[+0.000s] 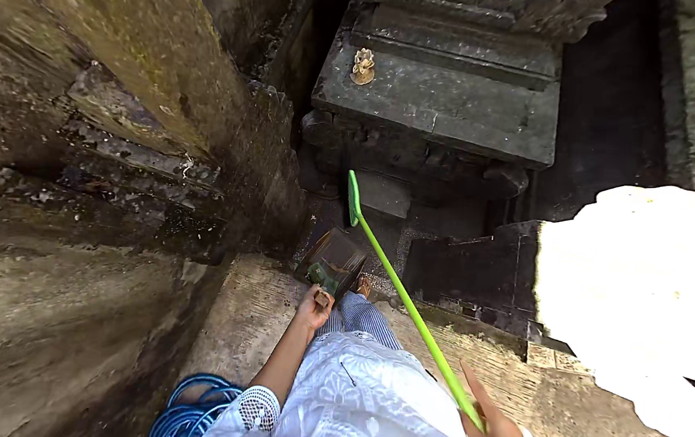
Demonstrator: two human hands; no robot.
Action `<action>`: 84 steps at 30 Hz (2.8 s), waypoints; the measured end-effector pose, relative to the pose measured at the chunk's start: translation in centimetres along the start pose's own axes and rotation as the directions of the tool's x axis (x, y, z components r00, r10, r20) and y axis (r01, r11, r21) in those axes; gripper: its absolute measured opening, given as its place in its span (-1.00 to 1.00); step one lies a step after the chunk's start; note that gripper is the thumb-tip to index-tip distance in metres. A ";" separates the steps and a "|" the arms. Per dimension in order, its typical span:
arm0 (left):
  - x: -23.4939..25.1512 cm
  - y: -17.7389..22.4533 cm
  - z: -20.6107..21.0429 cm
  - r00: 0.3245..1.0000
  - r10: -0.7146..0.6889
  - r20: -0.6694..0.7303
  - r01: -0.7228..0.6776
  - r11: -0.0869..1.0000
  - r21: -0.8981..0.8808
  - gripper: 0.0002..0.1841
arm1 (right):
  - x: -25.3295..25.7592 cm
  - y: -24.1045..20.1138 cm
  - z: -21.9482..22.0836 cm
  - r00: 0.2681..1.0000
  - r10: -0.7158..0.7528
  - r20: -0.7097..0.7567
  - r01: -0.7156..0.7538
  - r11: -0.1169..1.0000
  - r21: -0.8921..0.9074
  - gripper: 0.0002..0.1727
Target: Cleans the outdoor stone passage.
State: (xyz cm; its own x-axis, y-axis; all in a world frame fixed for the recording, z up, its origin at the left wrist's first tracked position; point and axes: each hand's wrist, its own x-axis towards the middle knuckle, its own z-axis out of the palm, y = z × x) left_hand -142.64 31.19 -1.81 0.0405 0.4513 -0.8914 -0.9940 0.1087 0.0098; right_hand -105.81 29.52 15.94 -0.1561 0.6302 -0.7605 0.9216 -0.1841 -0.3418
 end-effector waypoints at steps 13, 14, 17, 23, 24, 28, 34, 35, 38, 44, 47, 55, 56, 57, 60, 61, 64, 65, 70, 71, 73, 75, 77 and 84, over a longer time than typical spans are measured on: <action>5.2 -4.3 -4.4 0.941 0.164 -0.294 -0.248 0.928 -0.277 -0.65 | 36.6 -13.0 -7.7 0.996 -0.086 0.031 0.091 0.882 -0.463 -0.35; 6.0 -4.2 -4.5 0.943 0.173 -0.283 -0.260 0.915 -0.309 -0.63 | 39.4 -13.8 -7.6 0.997 -0.072 0.039 0.082 0.879 -0.469 -0.34; 7.4 -3.6 -5.3 0.938 0.160 -0.308 -0.286 0.859 -0.425 -0.69 | 43.9 -13.7 -5.9 0.995 -0.012 0.097 0.054 0.894 -0.445 -0.34; 8.4 -2.6 -6.7 0.927 0.126 -0.353 -0.298 0.819 -0.490 -0.76 | 35.7 -5.4 -6.4 0.983 0.002 0.186 0.064 0.934 -0.350 -0.33; 8.7 -2.2 -6.6 0.924 0.134 -0.358 -0.307 0.817 -0.487 -0.77 | 33.7 -4.4 -7.4 0.983 -0.016 0.180 0.073 0.946 -0.317 -0.34; 10.3 -0.8 -5.8 0.900 0.160 -0.406 -0.354 0.812 -0.464 -0.81 | 31.3 -5.6 -9.1 0.988 -0.081 0.130 0.113 0.959 -0.260 -0.34; 13.6 0.9 -4.3 0.835 0.243 -0.493 -0.469 0.784 -0.407 -0.85 | 41.2 -11.2 -3.2 0.983 -0.050 0.175 0.104 0.944 -0.314 -0.33; 13.9 1.1 -4.4 0.836 0.271 -0.478 -0.477 0.790 -0.386 -0.82 | 41.8 -10.8 -2.1 0.978 -0.032 0.204 0.092 0.952 -0.291 -0.33; 15.2 1.9 -5.2 0.848 0.299 -0.437 -0.472 0.802 -0.367 -0.76 | 39.8 -6.9 -0.7 0.955 0.058 0.291 0.019 0.967 -0.255 -0.31; 15.7 3.2 -5.2 0.845 0.271 -0.461 -0.475 0.777 -0.413 -0.77 | 27.8 0.6 -4.6 0.919 0.082 0.386 -0.092 0.996 0.009 -0.33; 15.9 2.7 -4.5 0.822 0.275 -0.498 -0.502 0.764 -0.406 -0.77 | 24.0 0.6 -6.2 0.936 0.083 0.343 -0.097 0.995 0.025 -0.31; 16.3 2.8 -3.4 0.800 0.254 -0.544 -0.520 0.746 -0.417 -0.77 | 34.3 -2.8 1.0 0.920 0.092 0.382 -0.238 0.905 0.354 -0.35; 16.1 3.0 -3.7 0.802 0.256 -0.539 -0.519 0.745 -0.419 -0.77 | 34.2 -2.5 1.6 0.893 0.111 0.435 -0.298 0.872 0.388 -0.36; 16.0 3.2 -4.0 0.805 0.259 -0.535 -0.518 0.747 -0.418 -0.77 | 33.4 -1.9 2.0 0.867 0.123 0.483 -0.336 0.860 0.385 -0.36; 15.7 3.5 -4.4 0.816 0.255 -0.519 -0.505 0.750 -0.427 -0.75 | 28.3 0.6 1.5 0.826 0.122 0.550 -0.358 0.867 0.346 -0.35; 15.6 3.6 -4.4 0.818 0.253 -0.517 -0.504 0.750 -0.429 -0.75 | 26.1 1.4 0.7 0.830 0.111 0.547 -0.345 0.873 0.345 -0.35; 15.3 3.4 -5.0 0.816 0.253 -0.520 -0.508 0.742 -0.438 -0.77 | 19.8 3.8 -1.6 0.870 0.090 0.485 -0.282 0.898 0.338 -0.33; 15.3 3.3 -5.2 0.816 0.248 -0.523 -0.507 0.742 -0.439 -0.77 | 18.5 4.3 -1.9 0.893 0.090 0.441 -0.250 0.913 0.321 -0.33; 14.4 2.5 -7.2 0.834 0.206 -0.513 -0.468 0.755 -0.458 -0.77 | 19.3 3.7 0.8 0.964 0.144 0.224 -0.140 0.990 -0.032 -0.31; 14.0 2.4 -7.5 0.839 0.202 -0.506 -0.461 0.757 -0.463 -0.77 | 20.2 2.9 2.1 0.958 0.167 0.231 -0.149 0.984 -0.095 -0.31; 13.3 2.4 -8.0 0.849 0.203 -0.488 -0.450 0.762 -0.466 -0.77 | 21.6 2.2 5.5 0.942 0.187 0.278 -0.162 0.981 -0.110 -0.31; 12.9 2.5 -8.5 0.855 0.205 -0.476 -0.442 0.767 -0.465 -0.77 | 21.4 2.5 8.5 0.929 0.172 0.327 -0.163 0.985 -0.056 -0.32; 12.3 2.7 -9.3 0.862 0.205 -0.463 -0.426 0.789 -0.443 -0.79 | 18.7 2.9 10.1 0.928 0.154 0.340 -0.163 0.987 -0.003 -0.33; 9.4 3.2 -11.8 0.851 0.216 -0.479 -0.385 0.876 -0.291 -0.86 | 9.6 1.9 10.8 0.977 0.167 0.136 -0.157 0.984 -0.079 -0.22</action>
State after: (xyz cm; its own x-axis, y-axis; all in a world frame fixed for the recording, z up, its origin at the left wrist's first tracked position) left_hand -146.67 25.33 -15.49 -0.2282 -0.0163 -0.9735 -0.9157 -0.3360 0.2203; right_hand -109.38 27.05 1.96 -0.0471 0.4826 -0.8746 0.9597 -0.2210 -0.1736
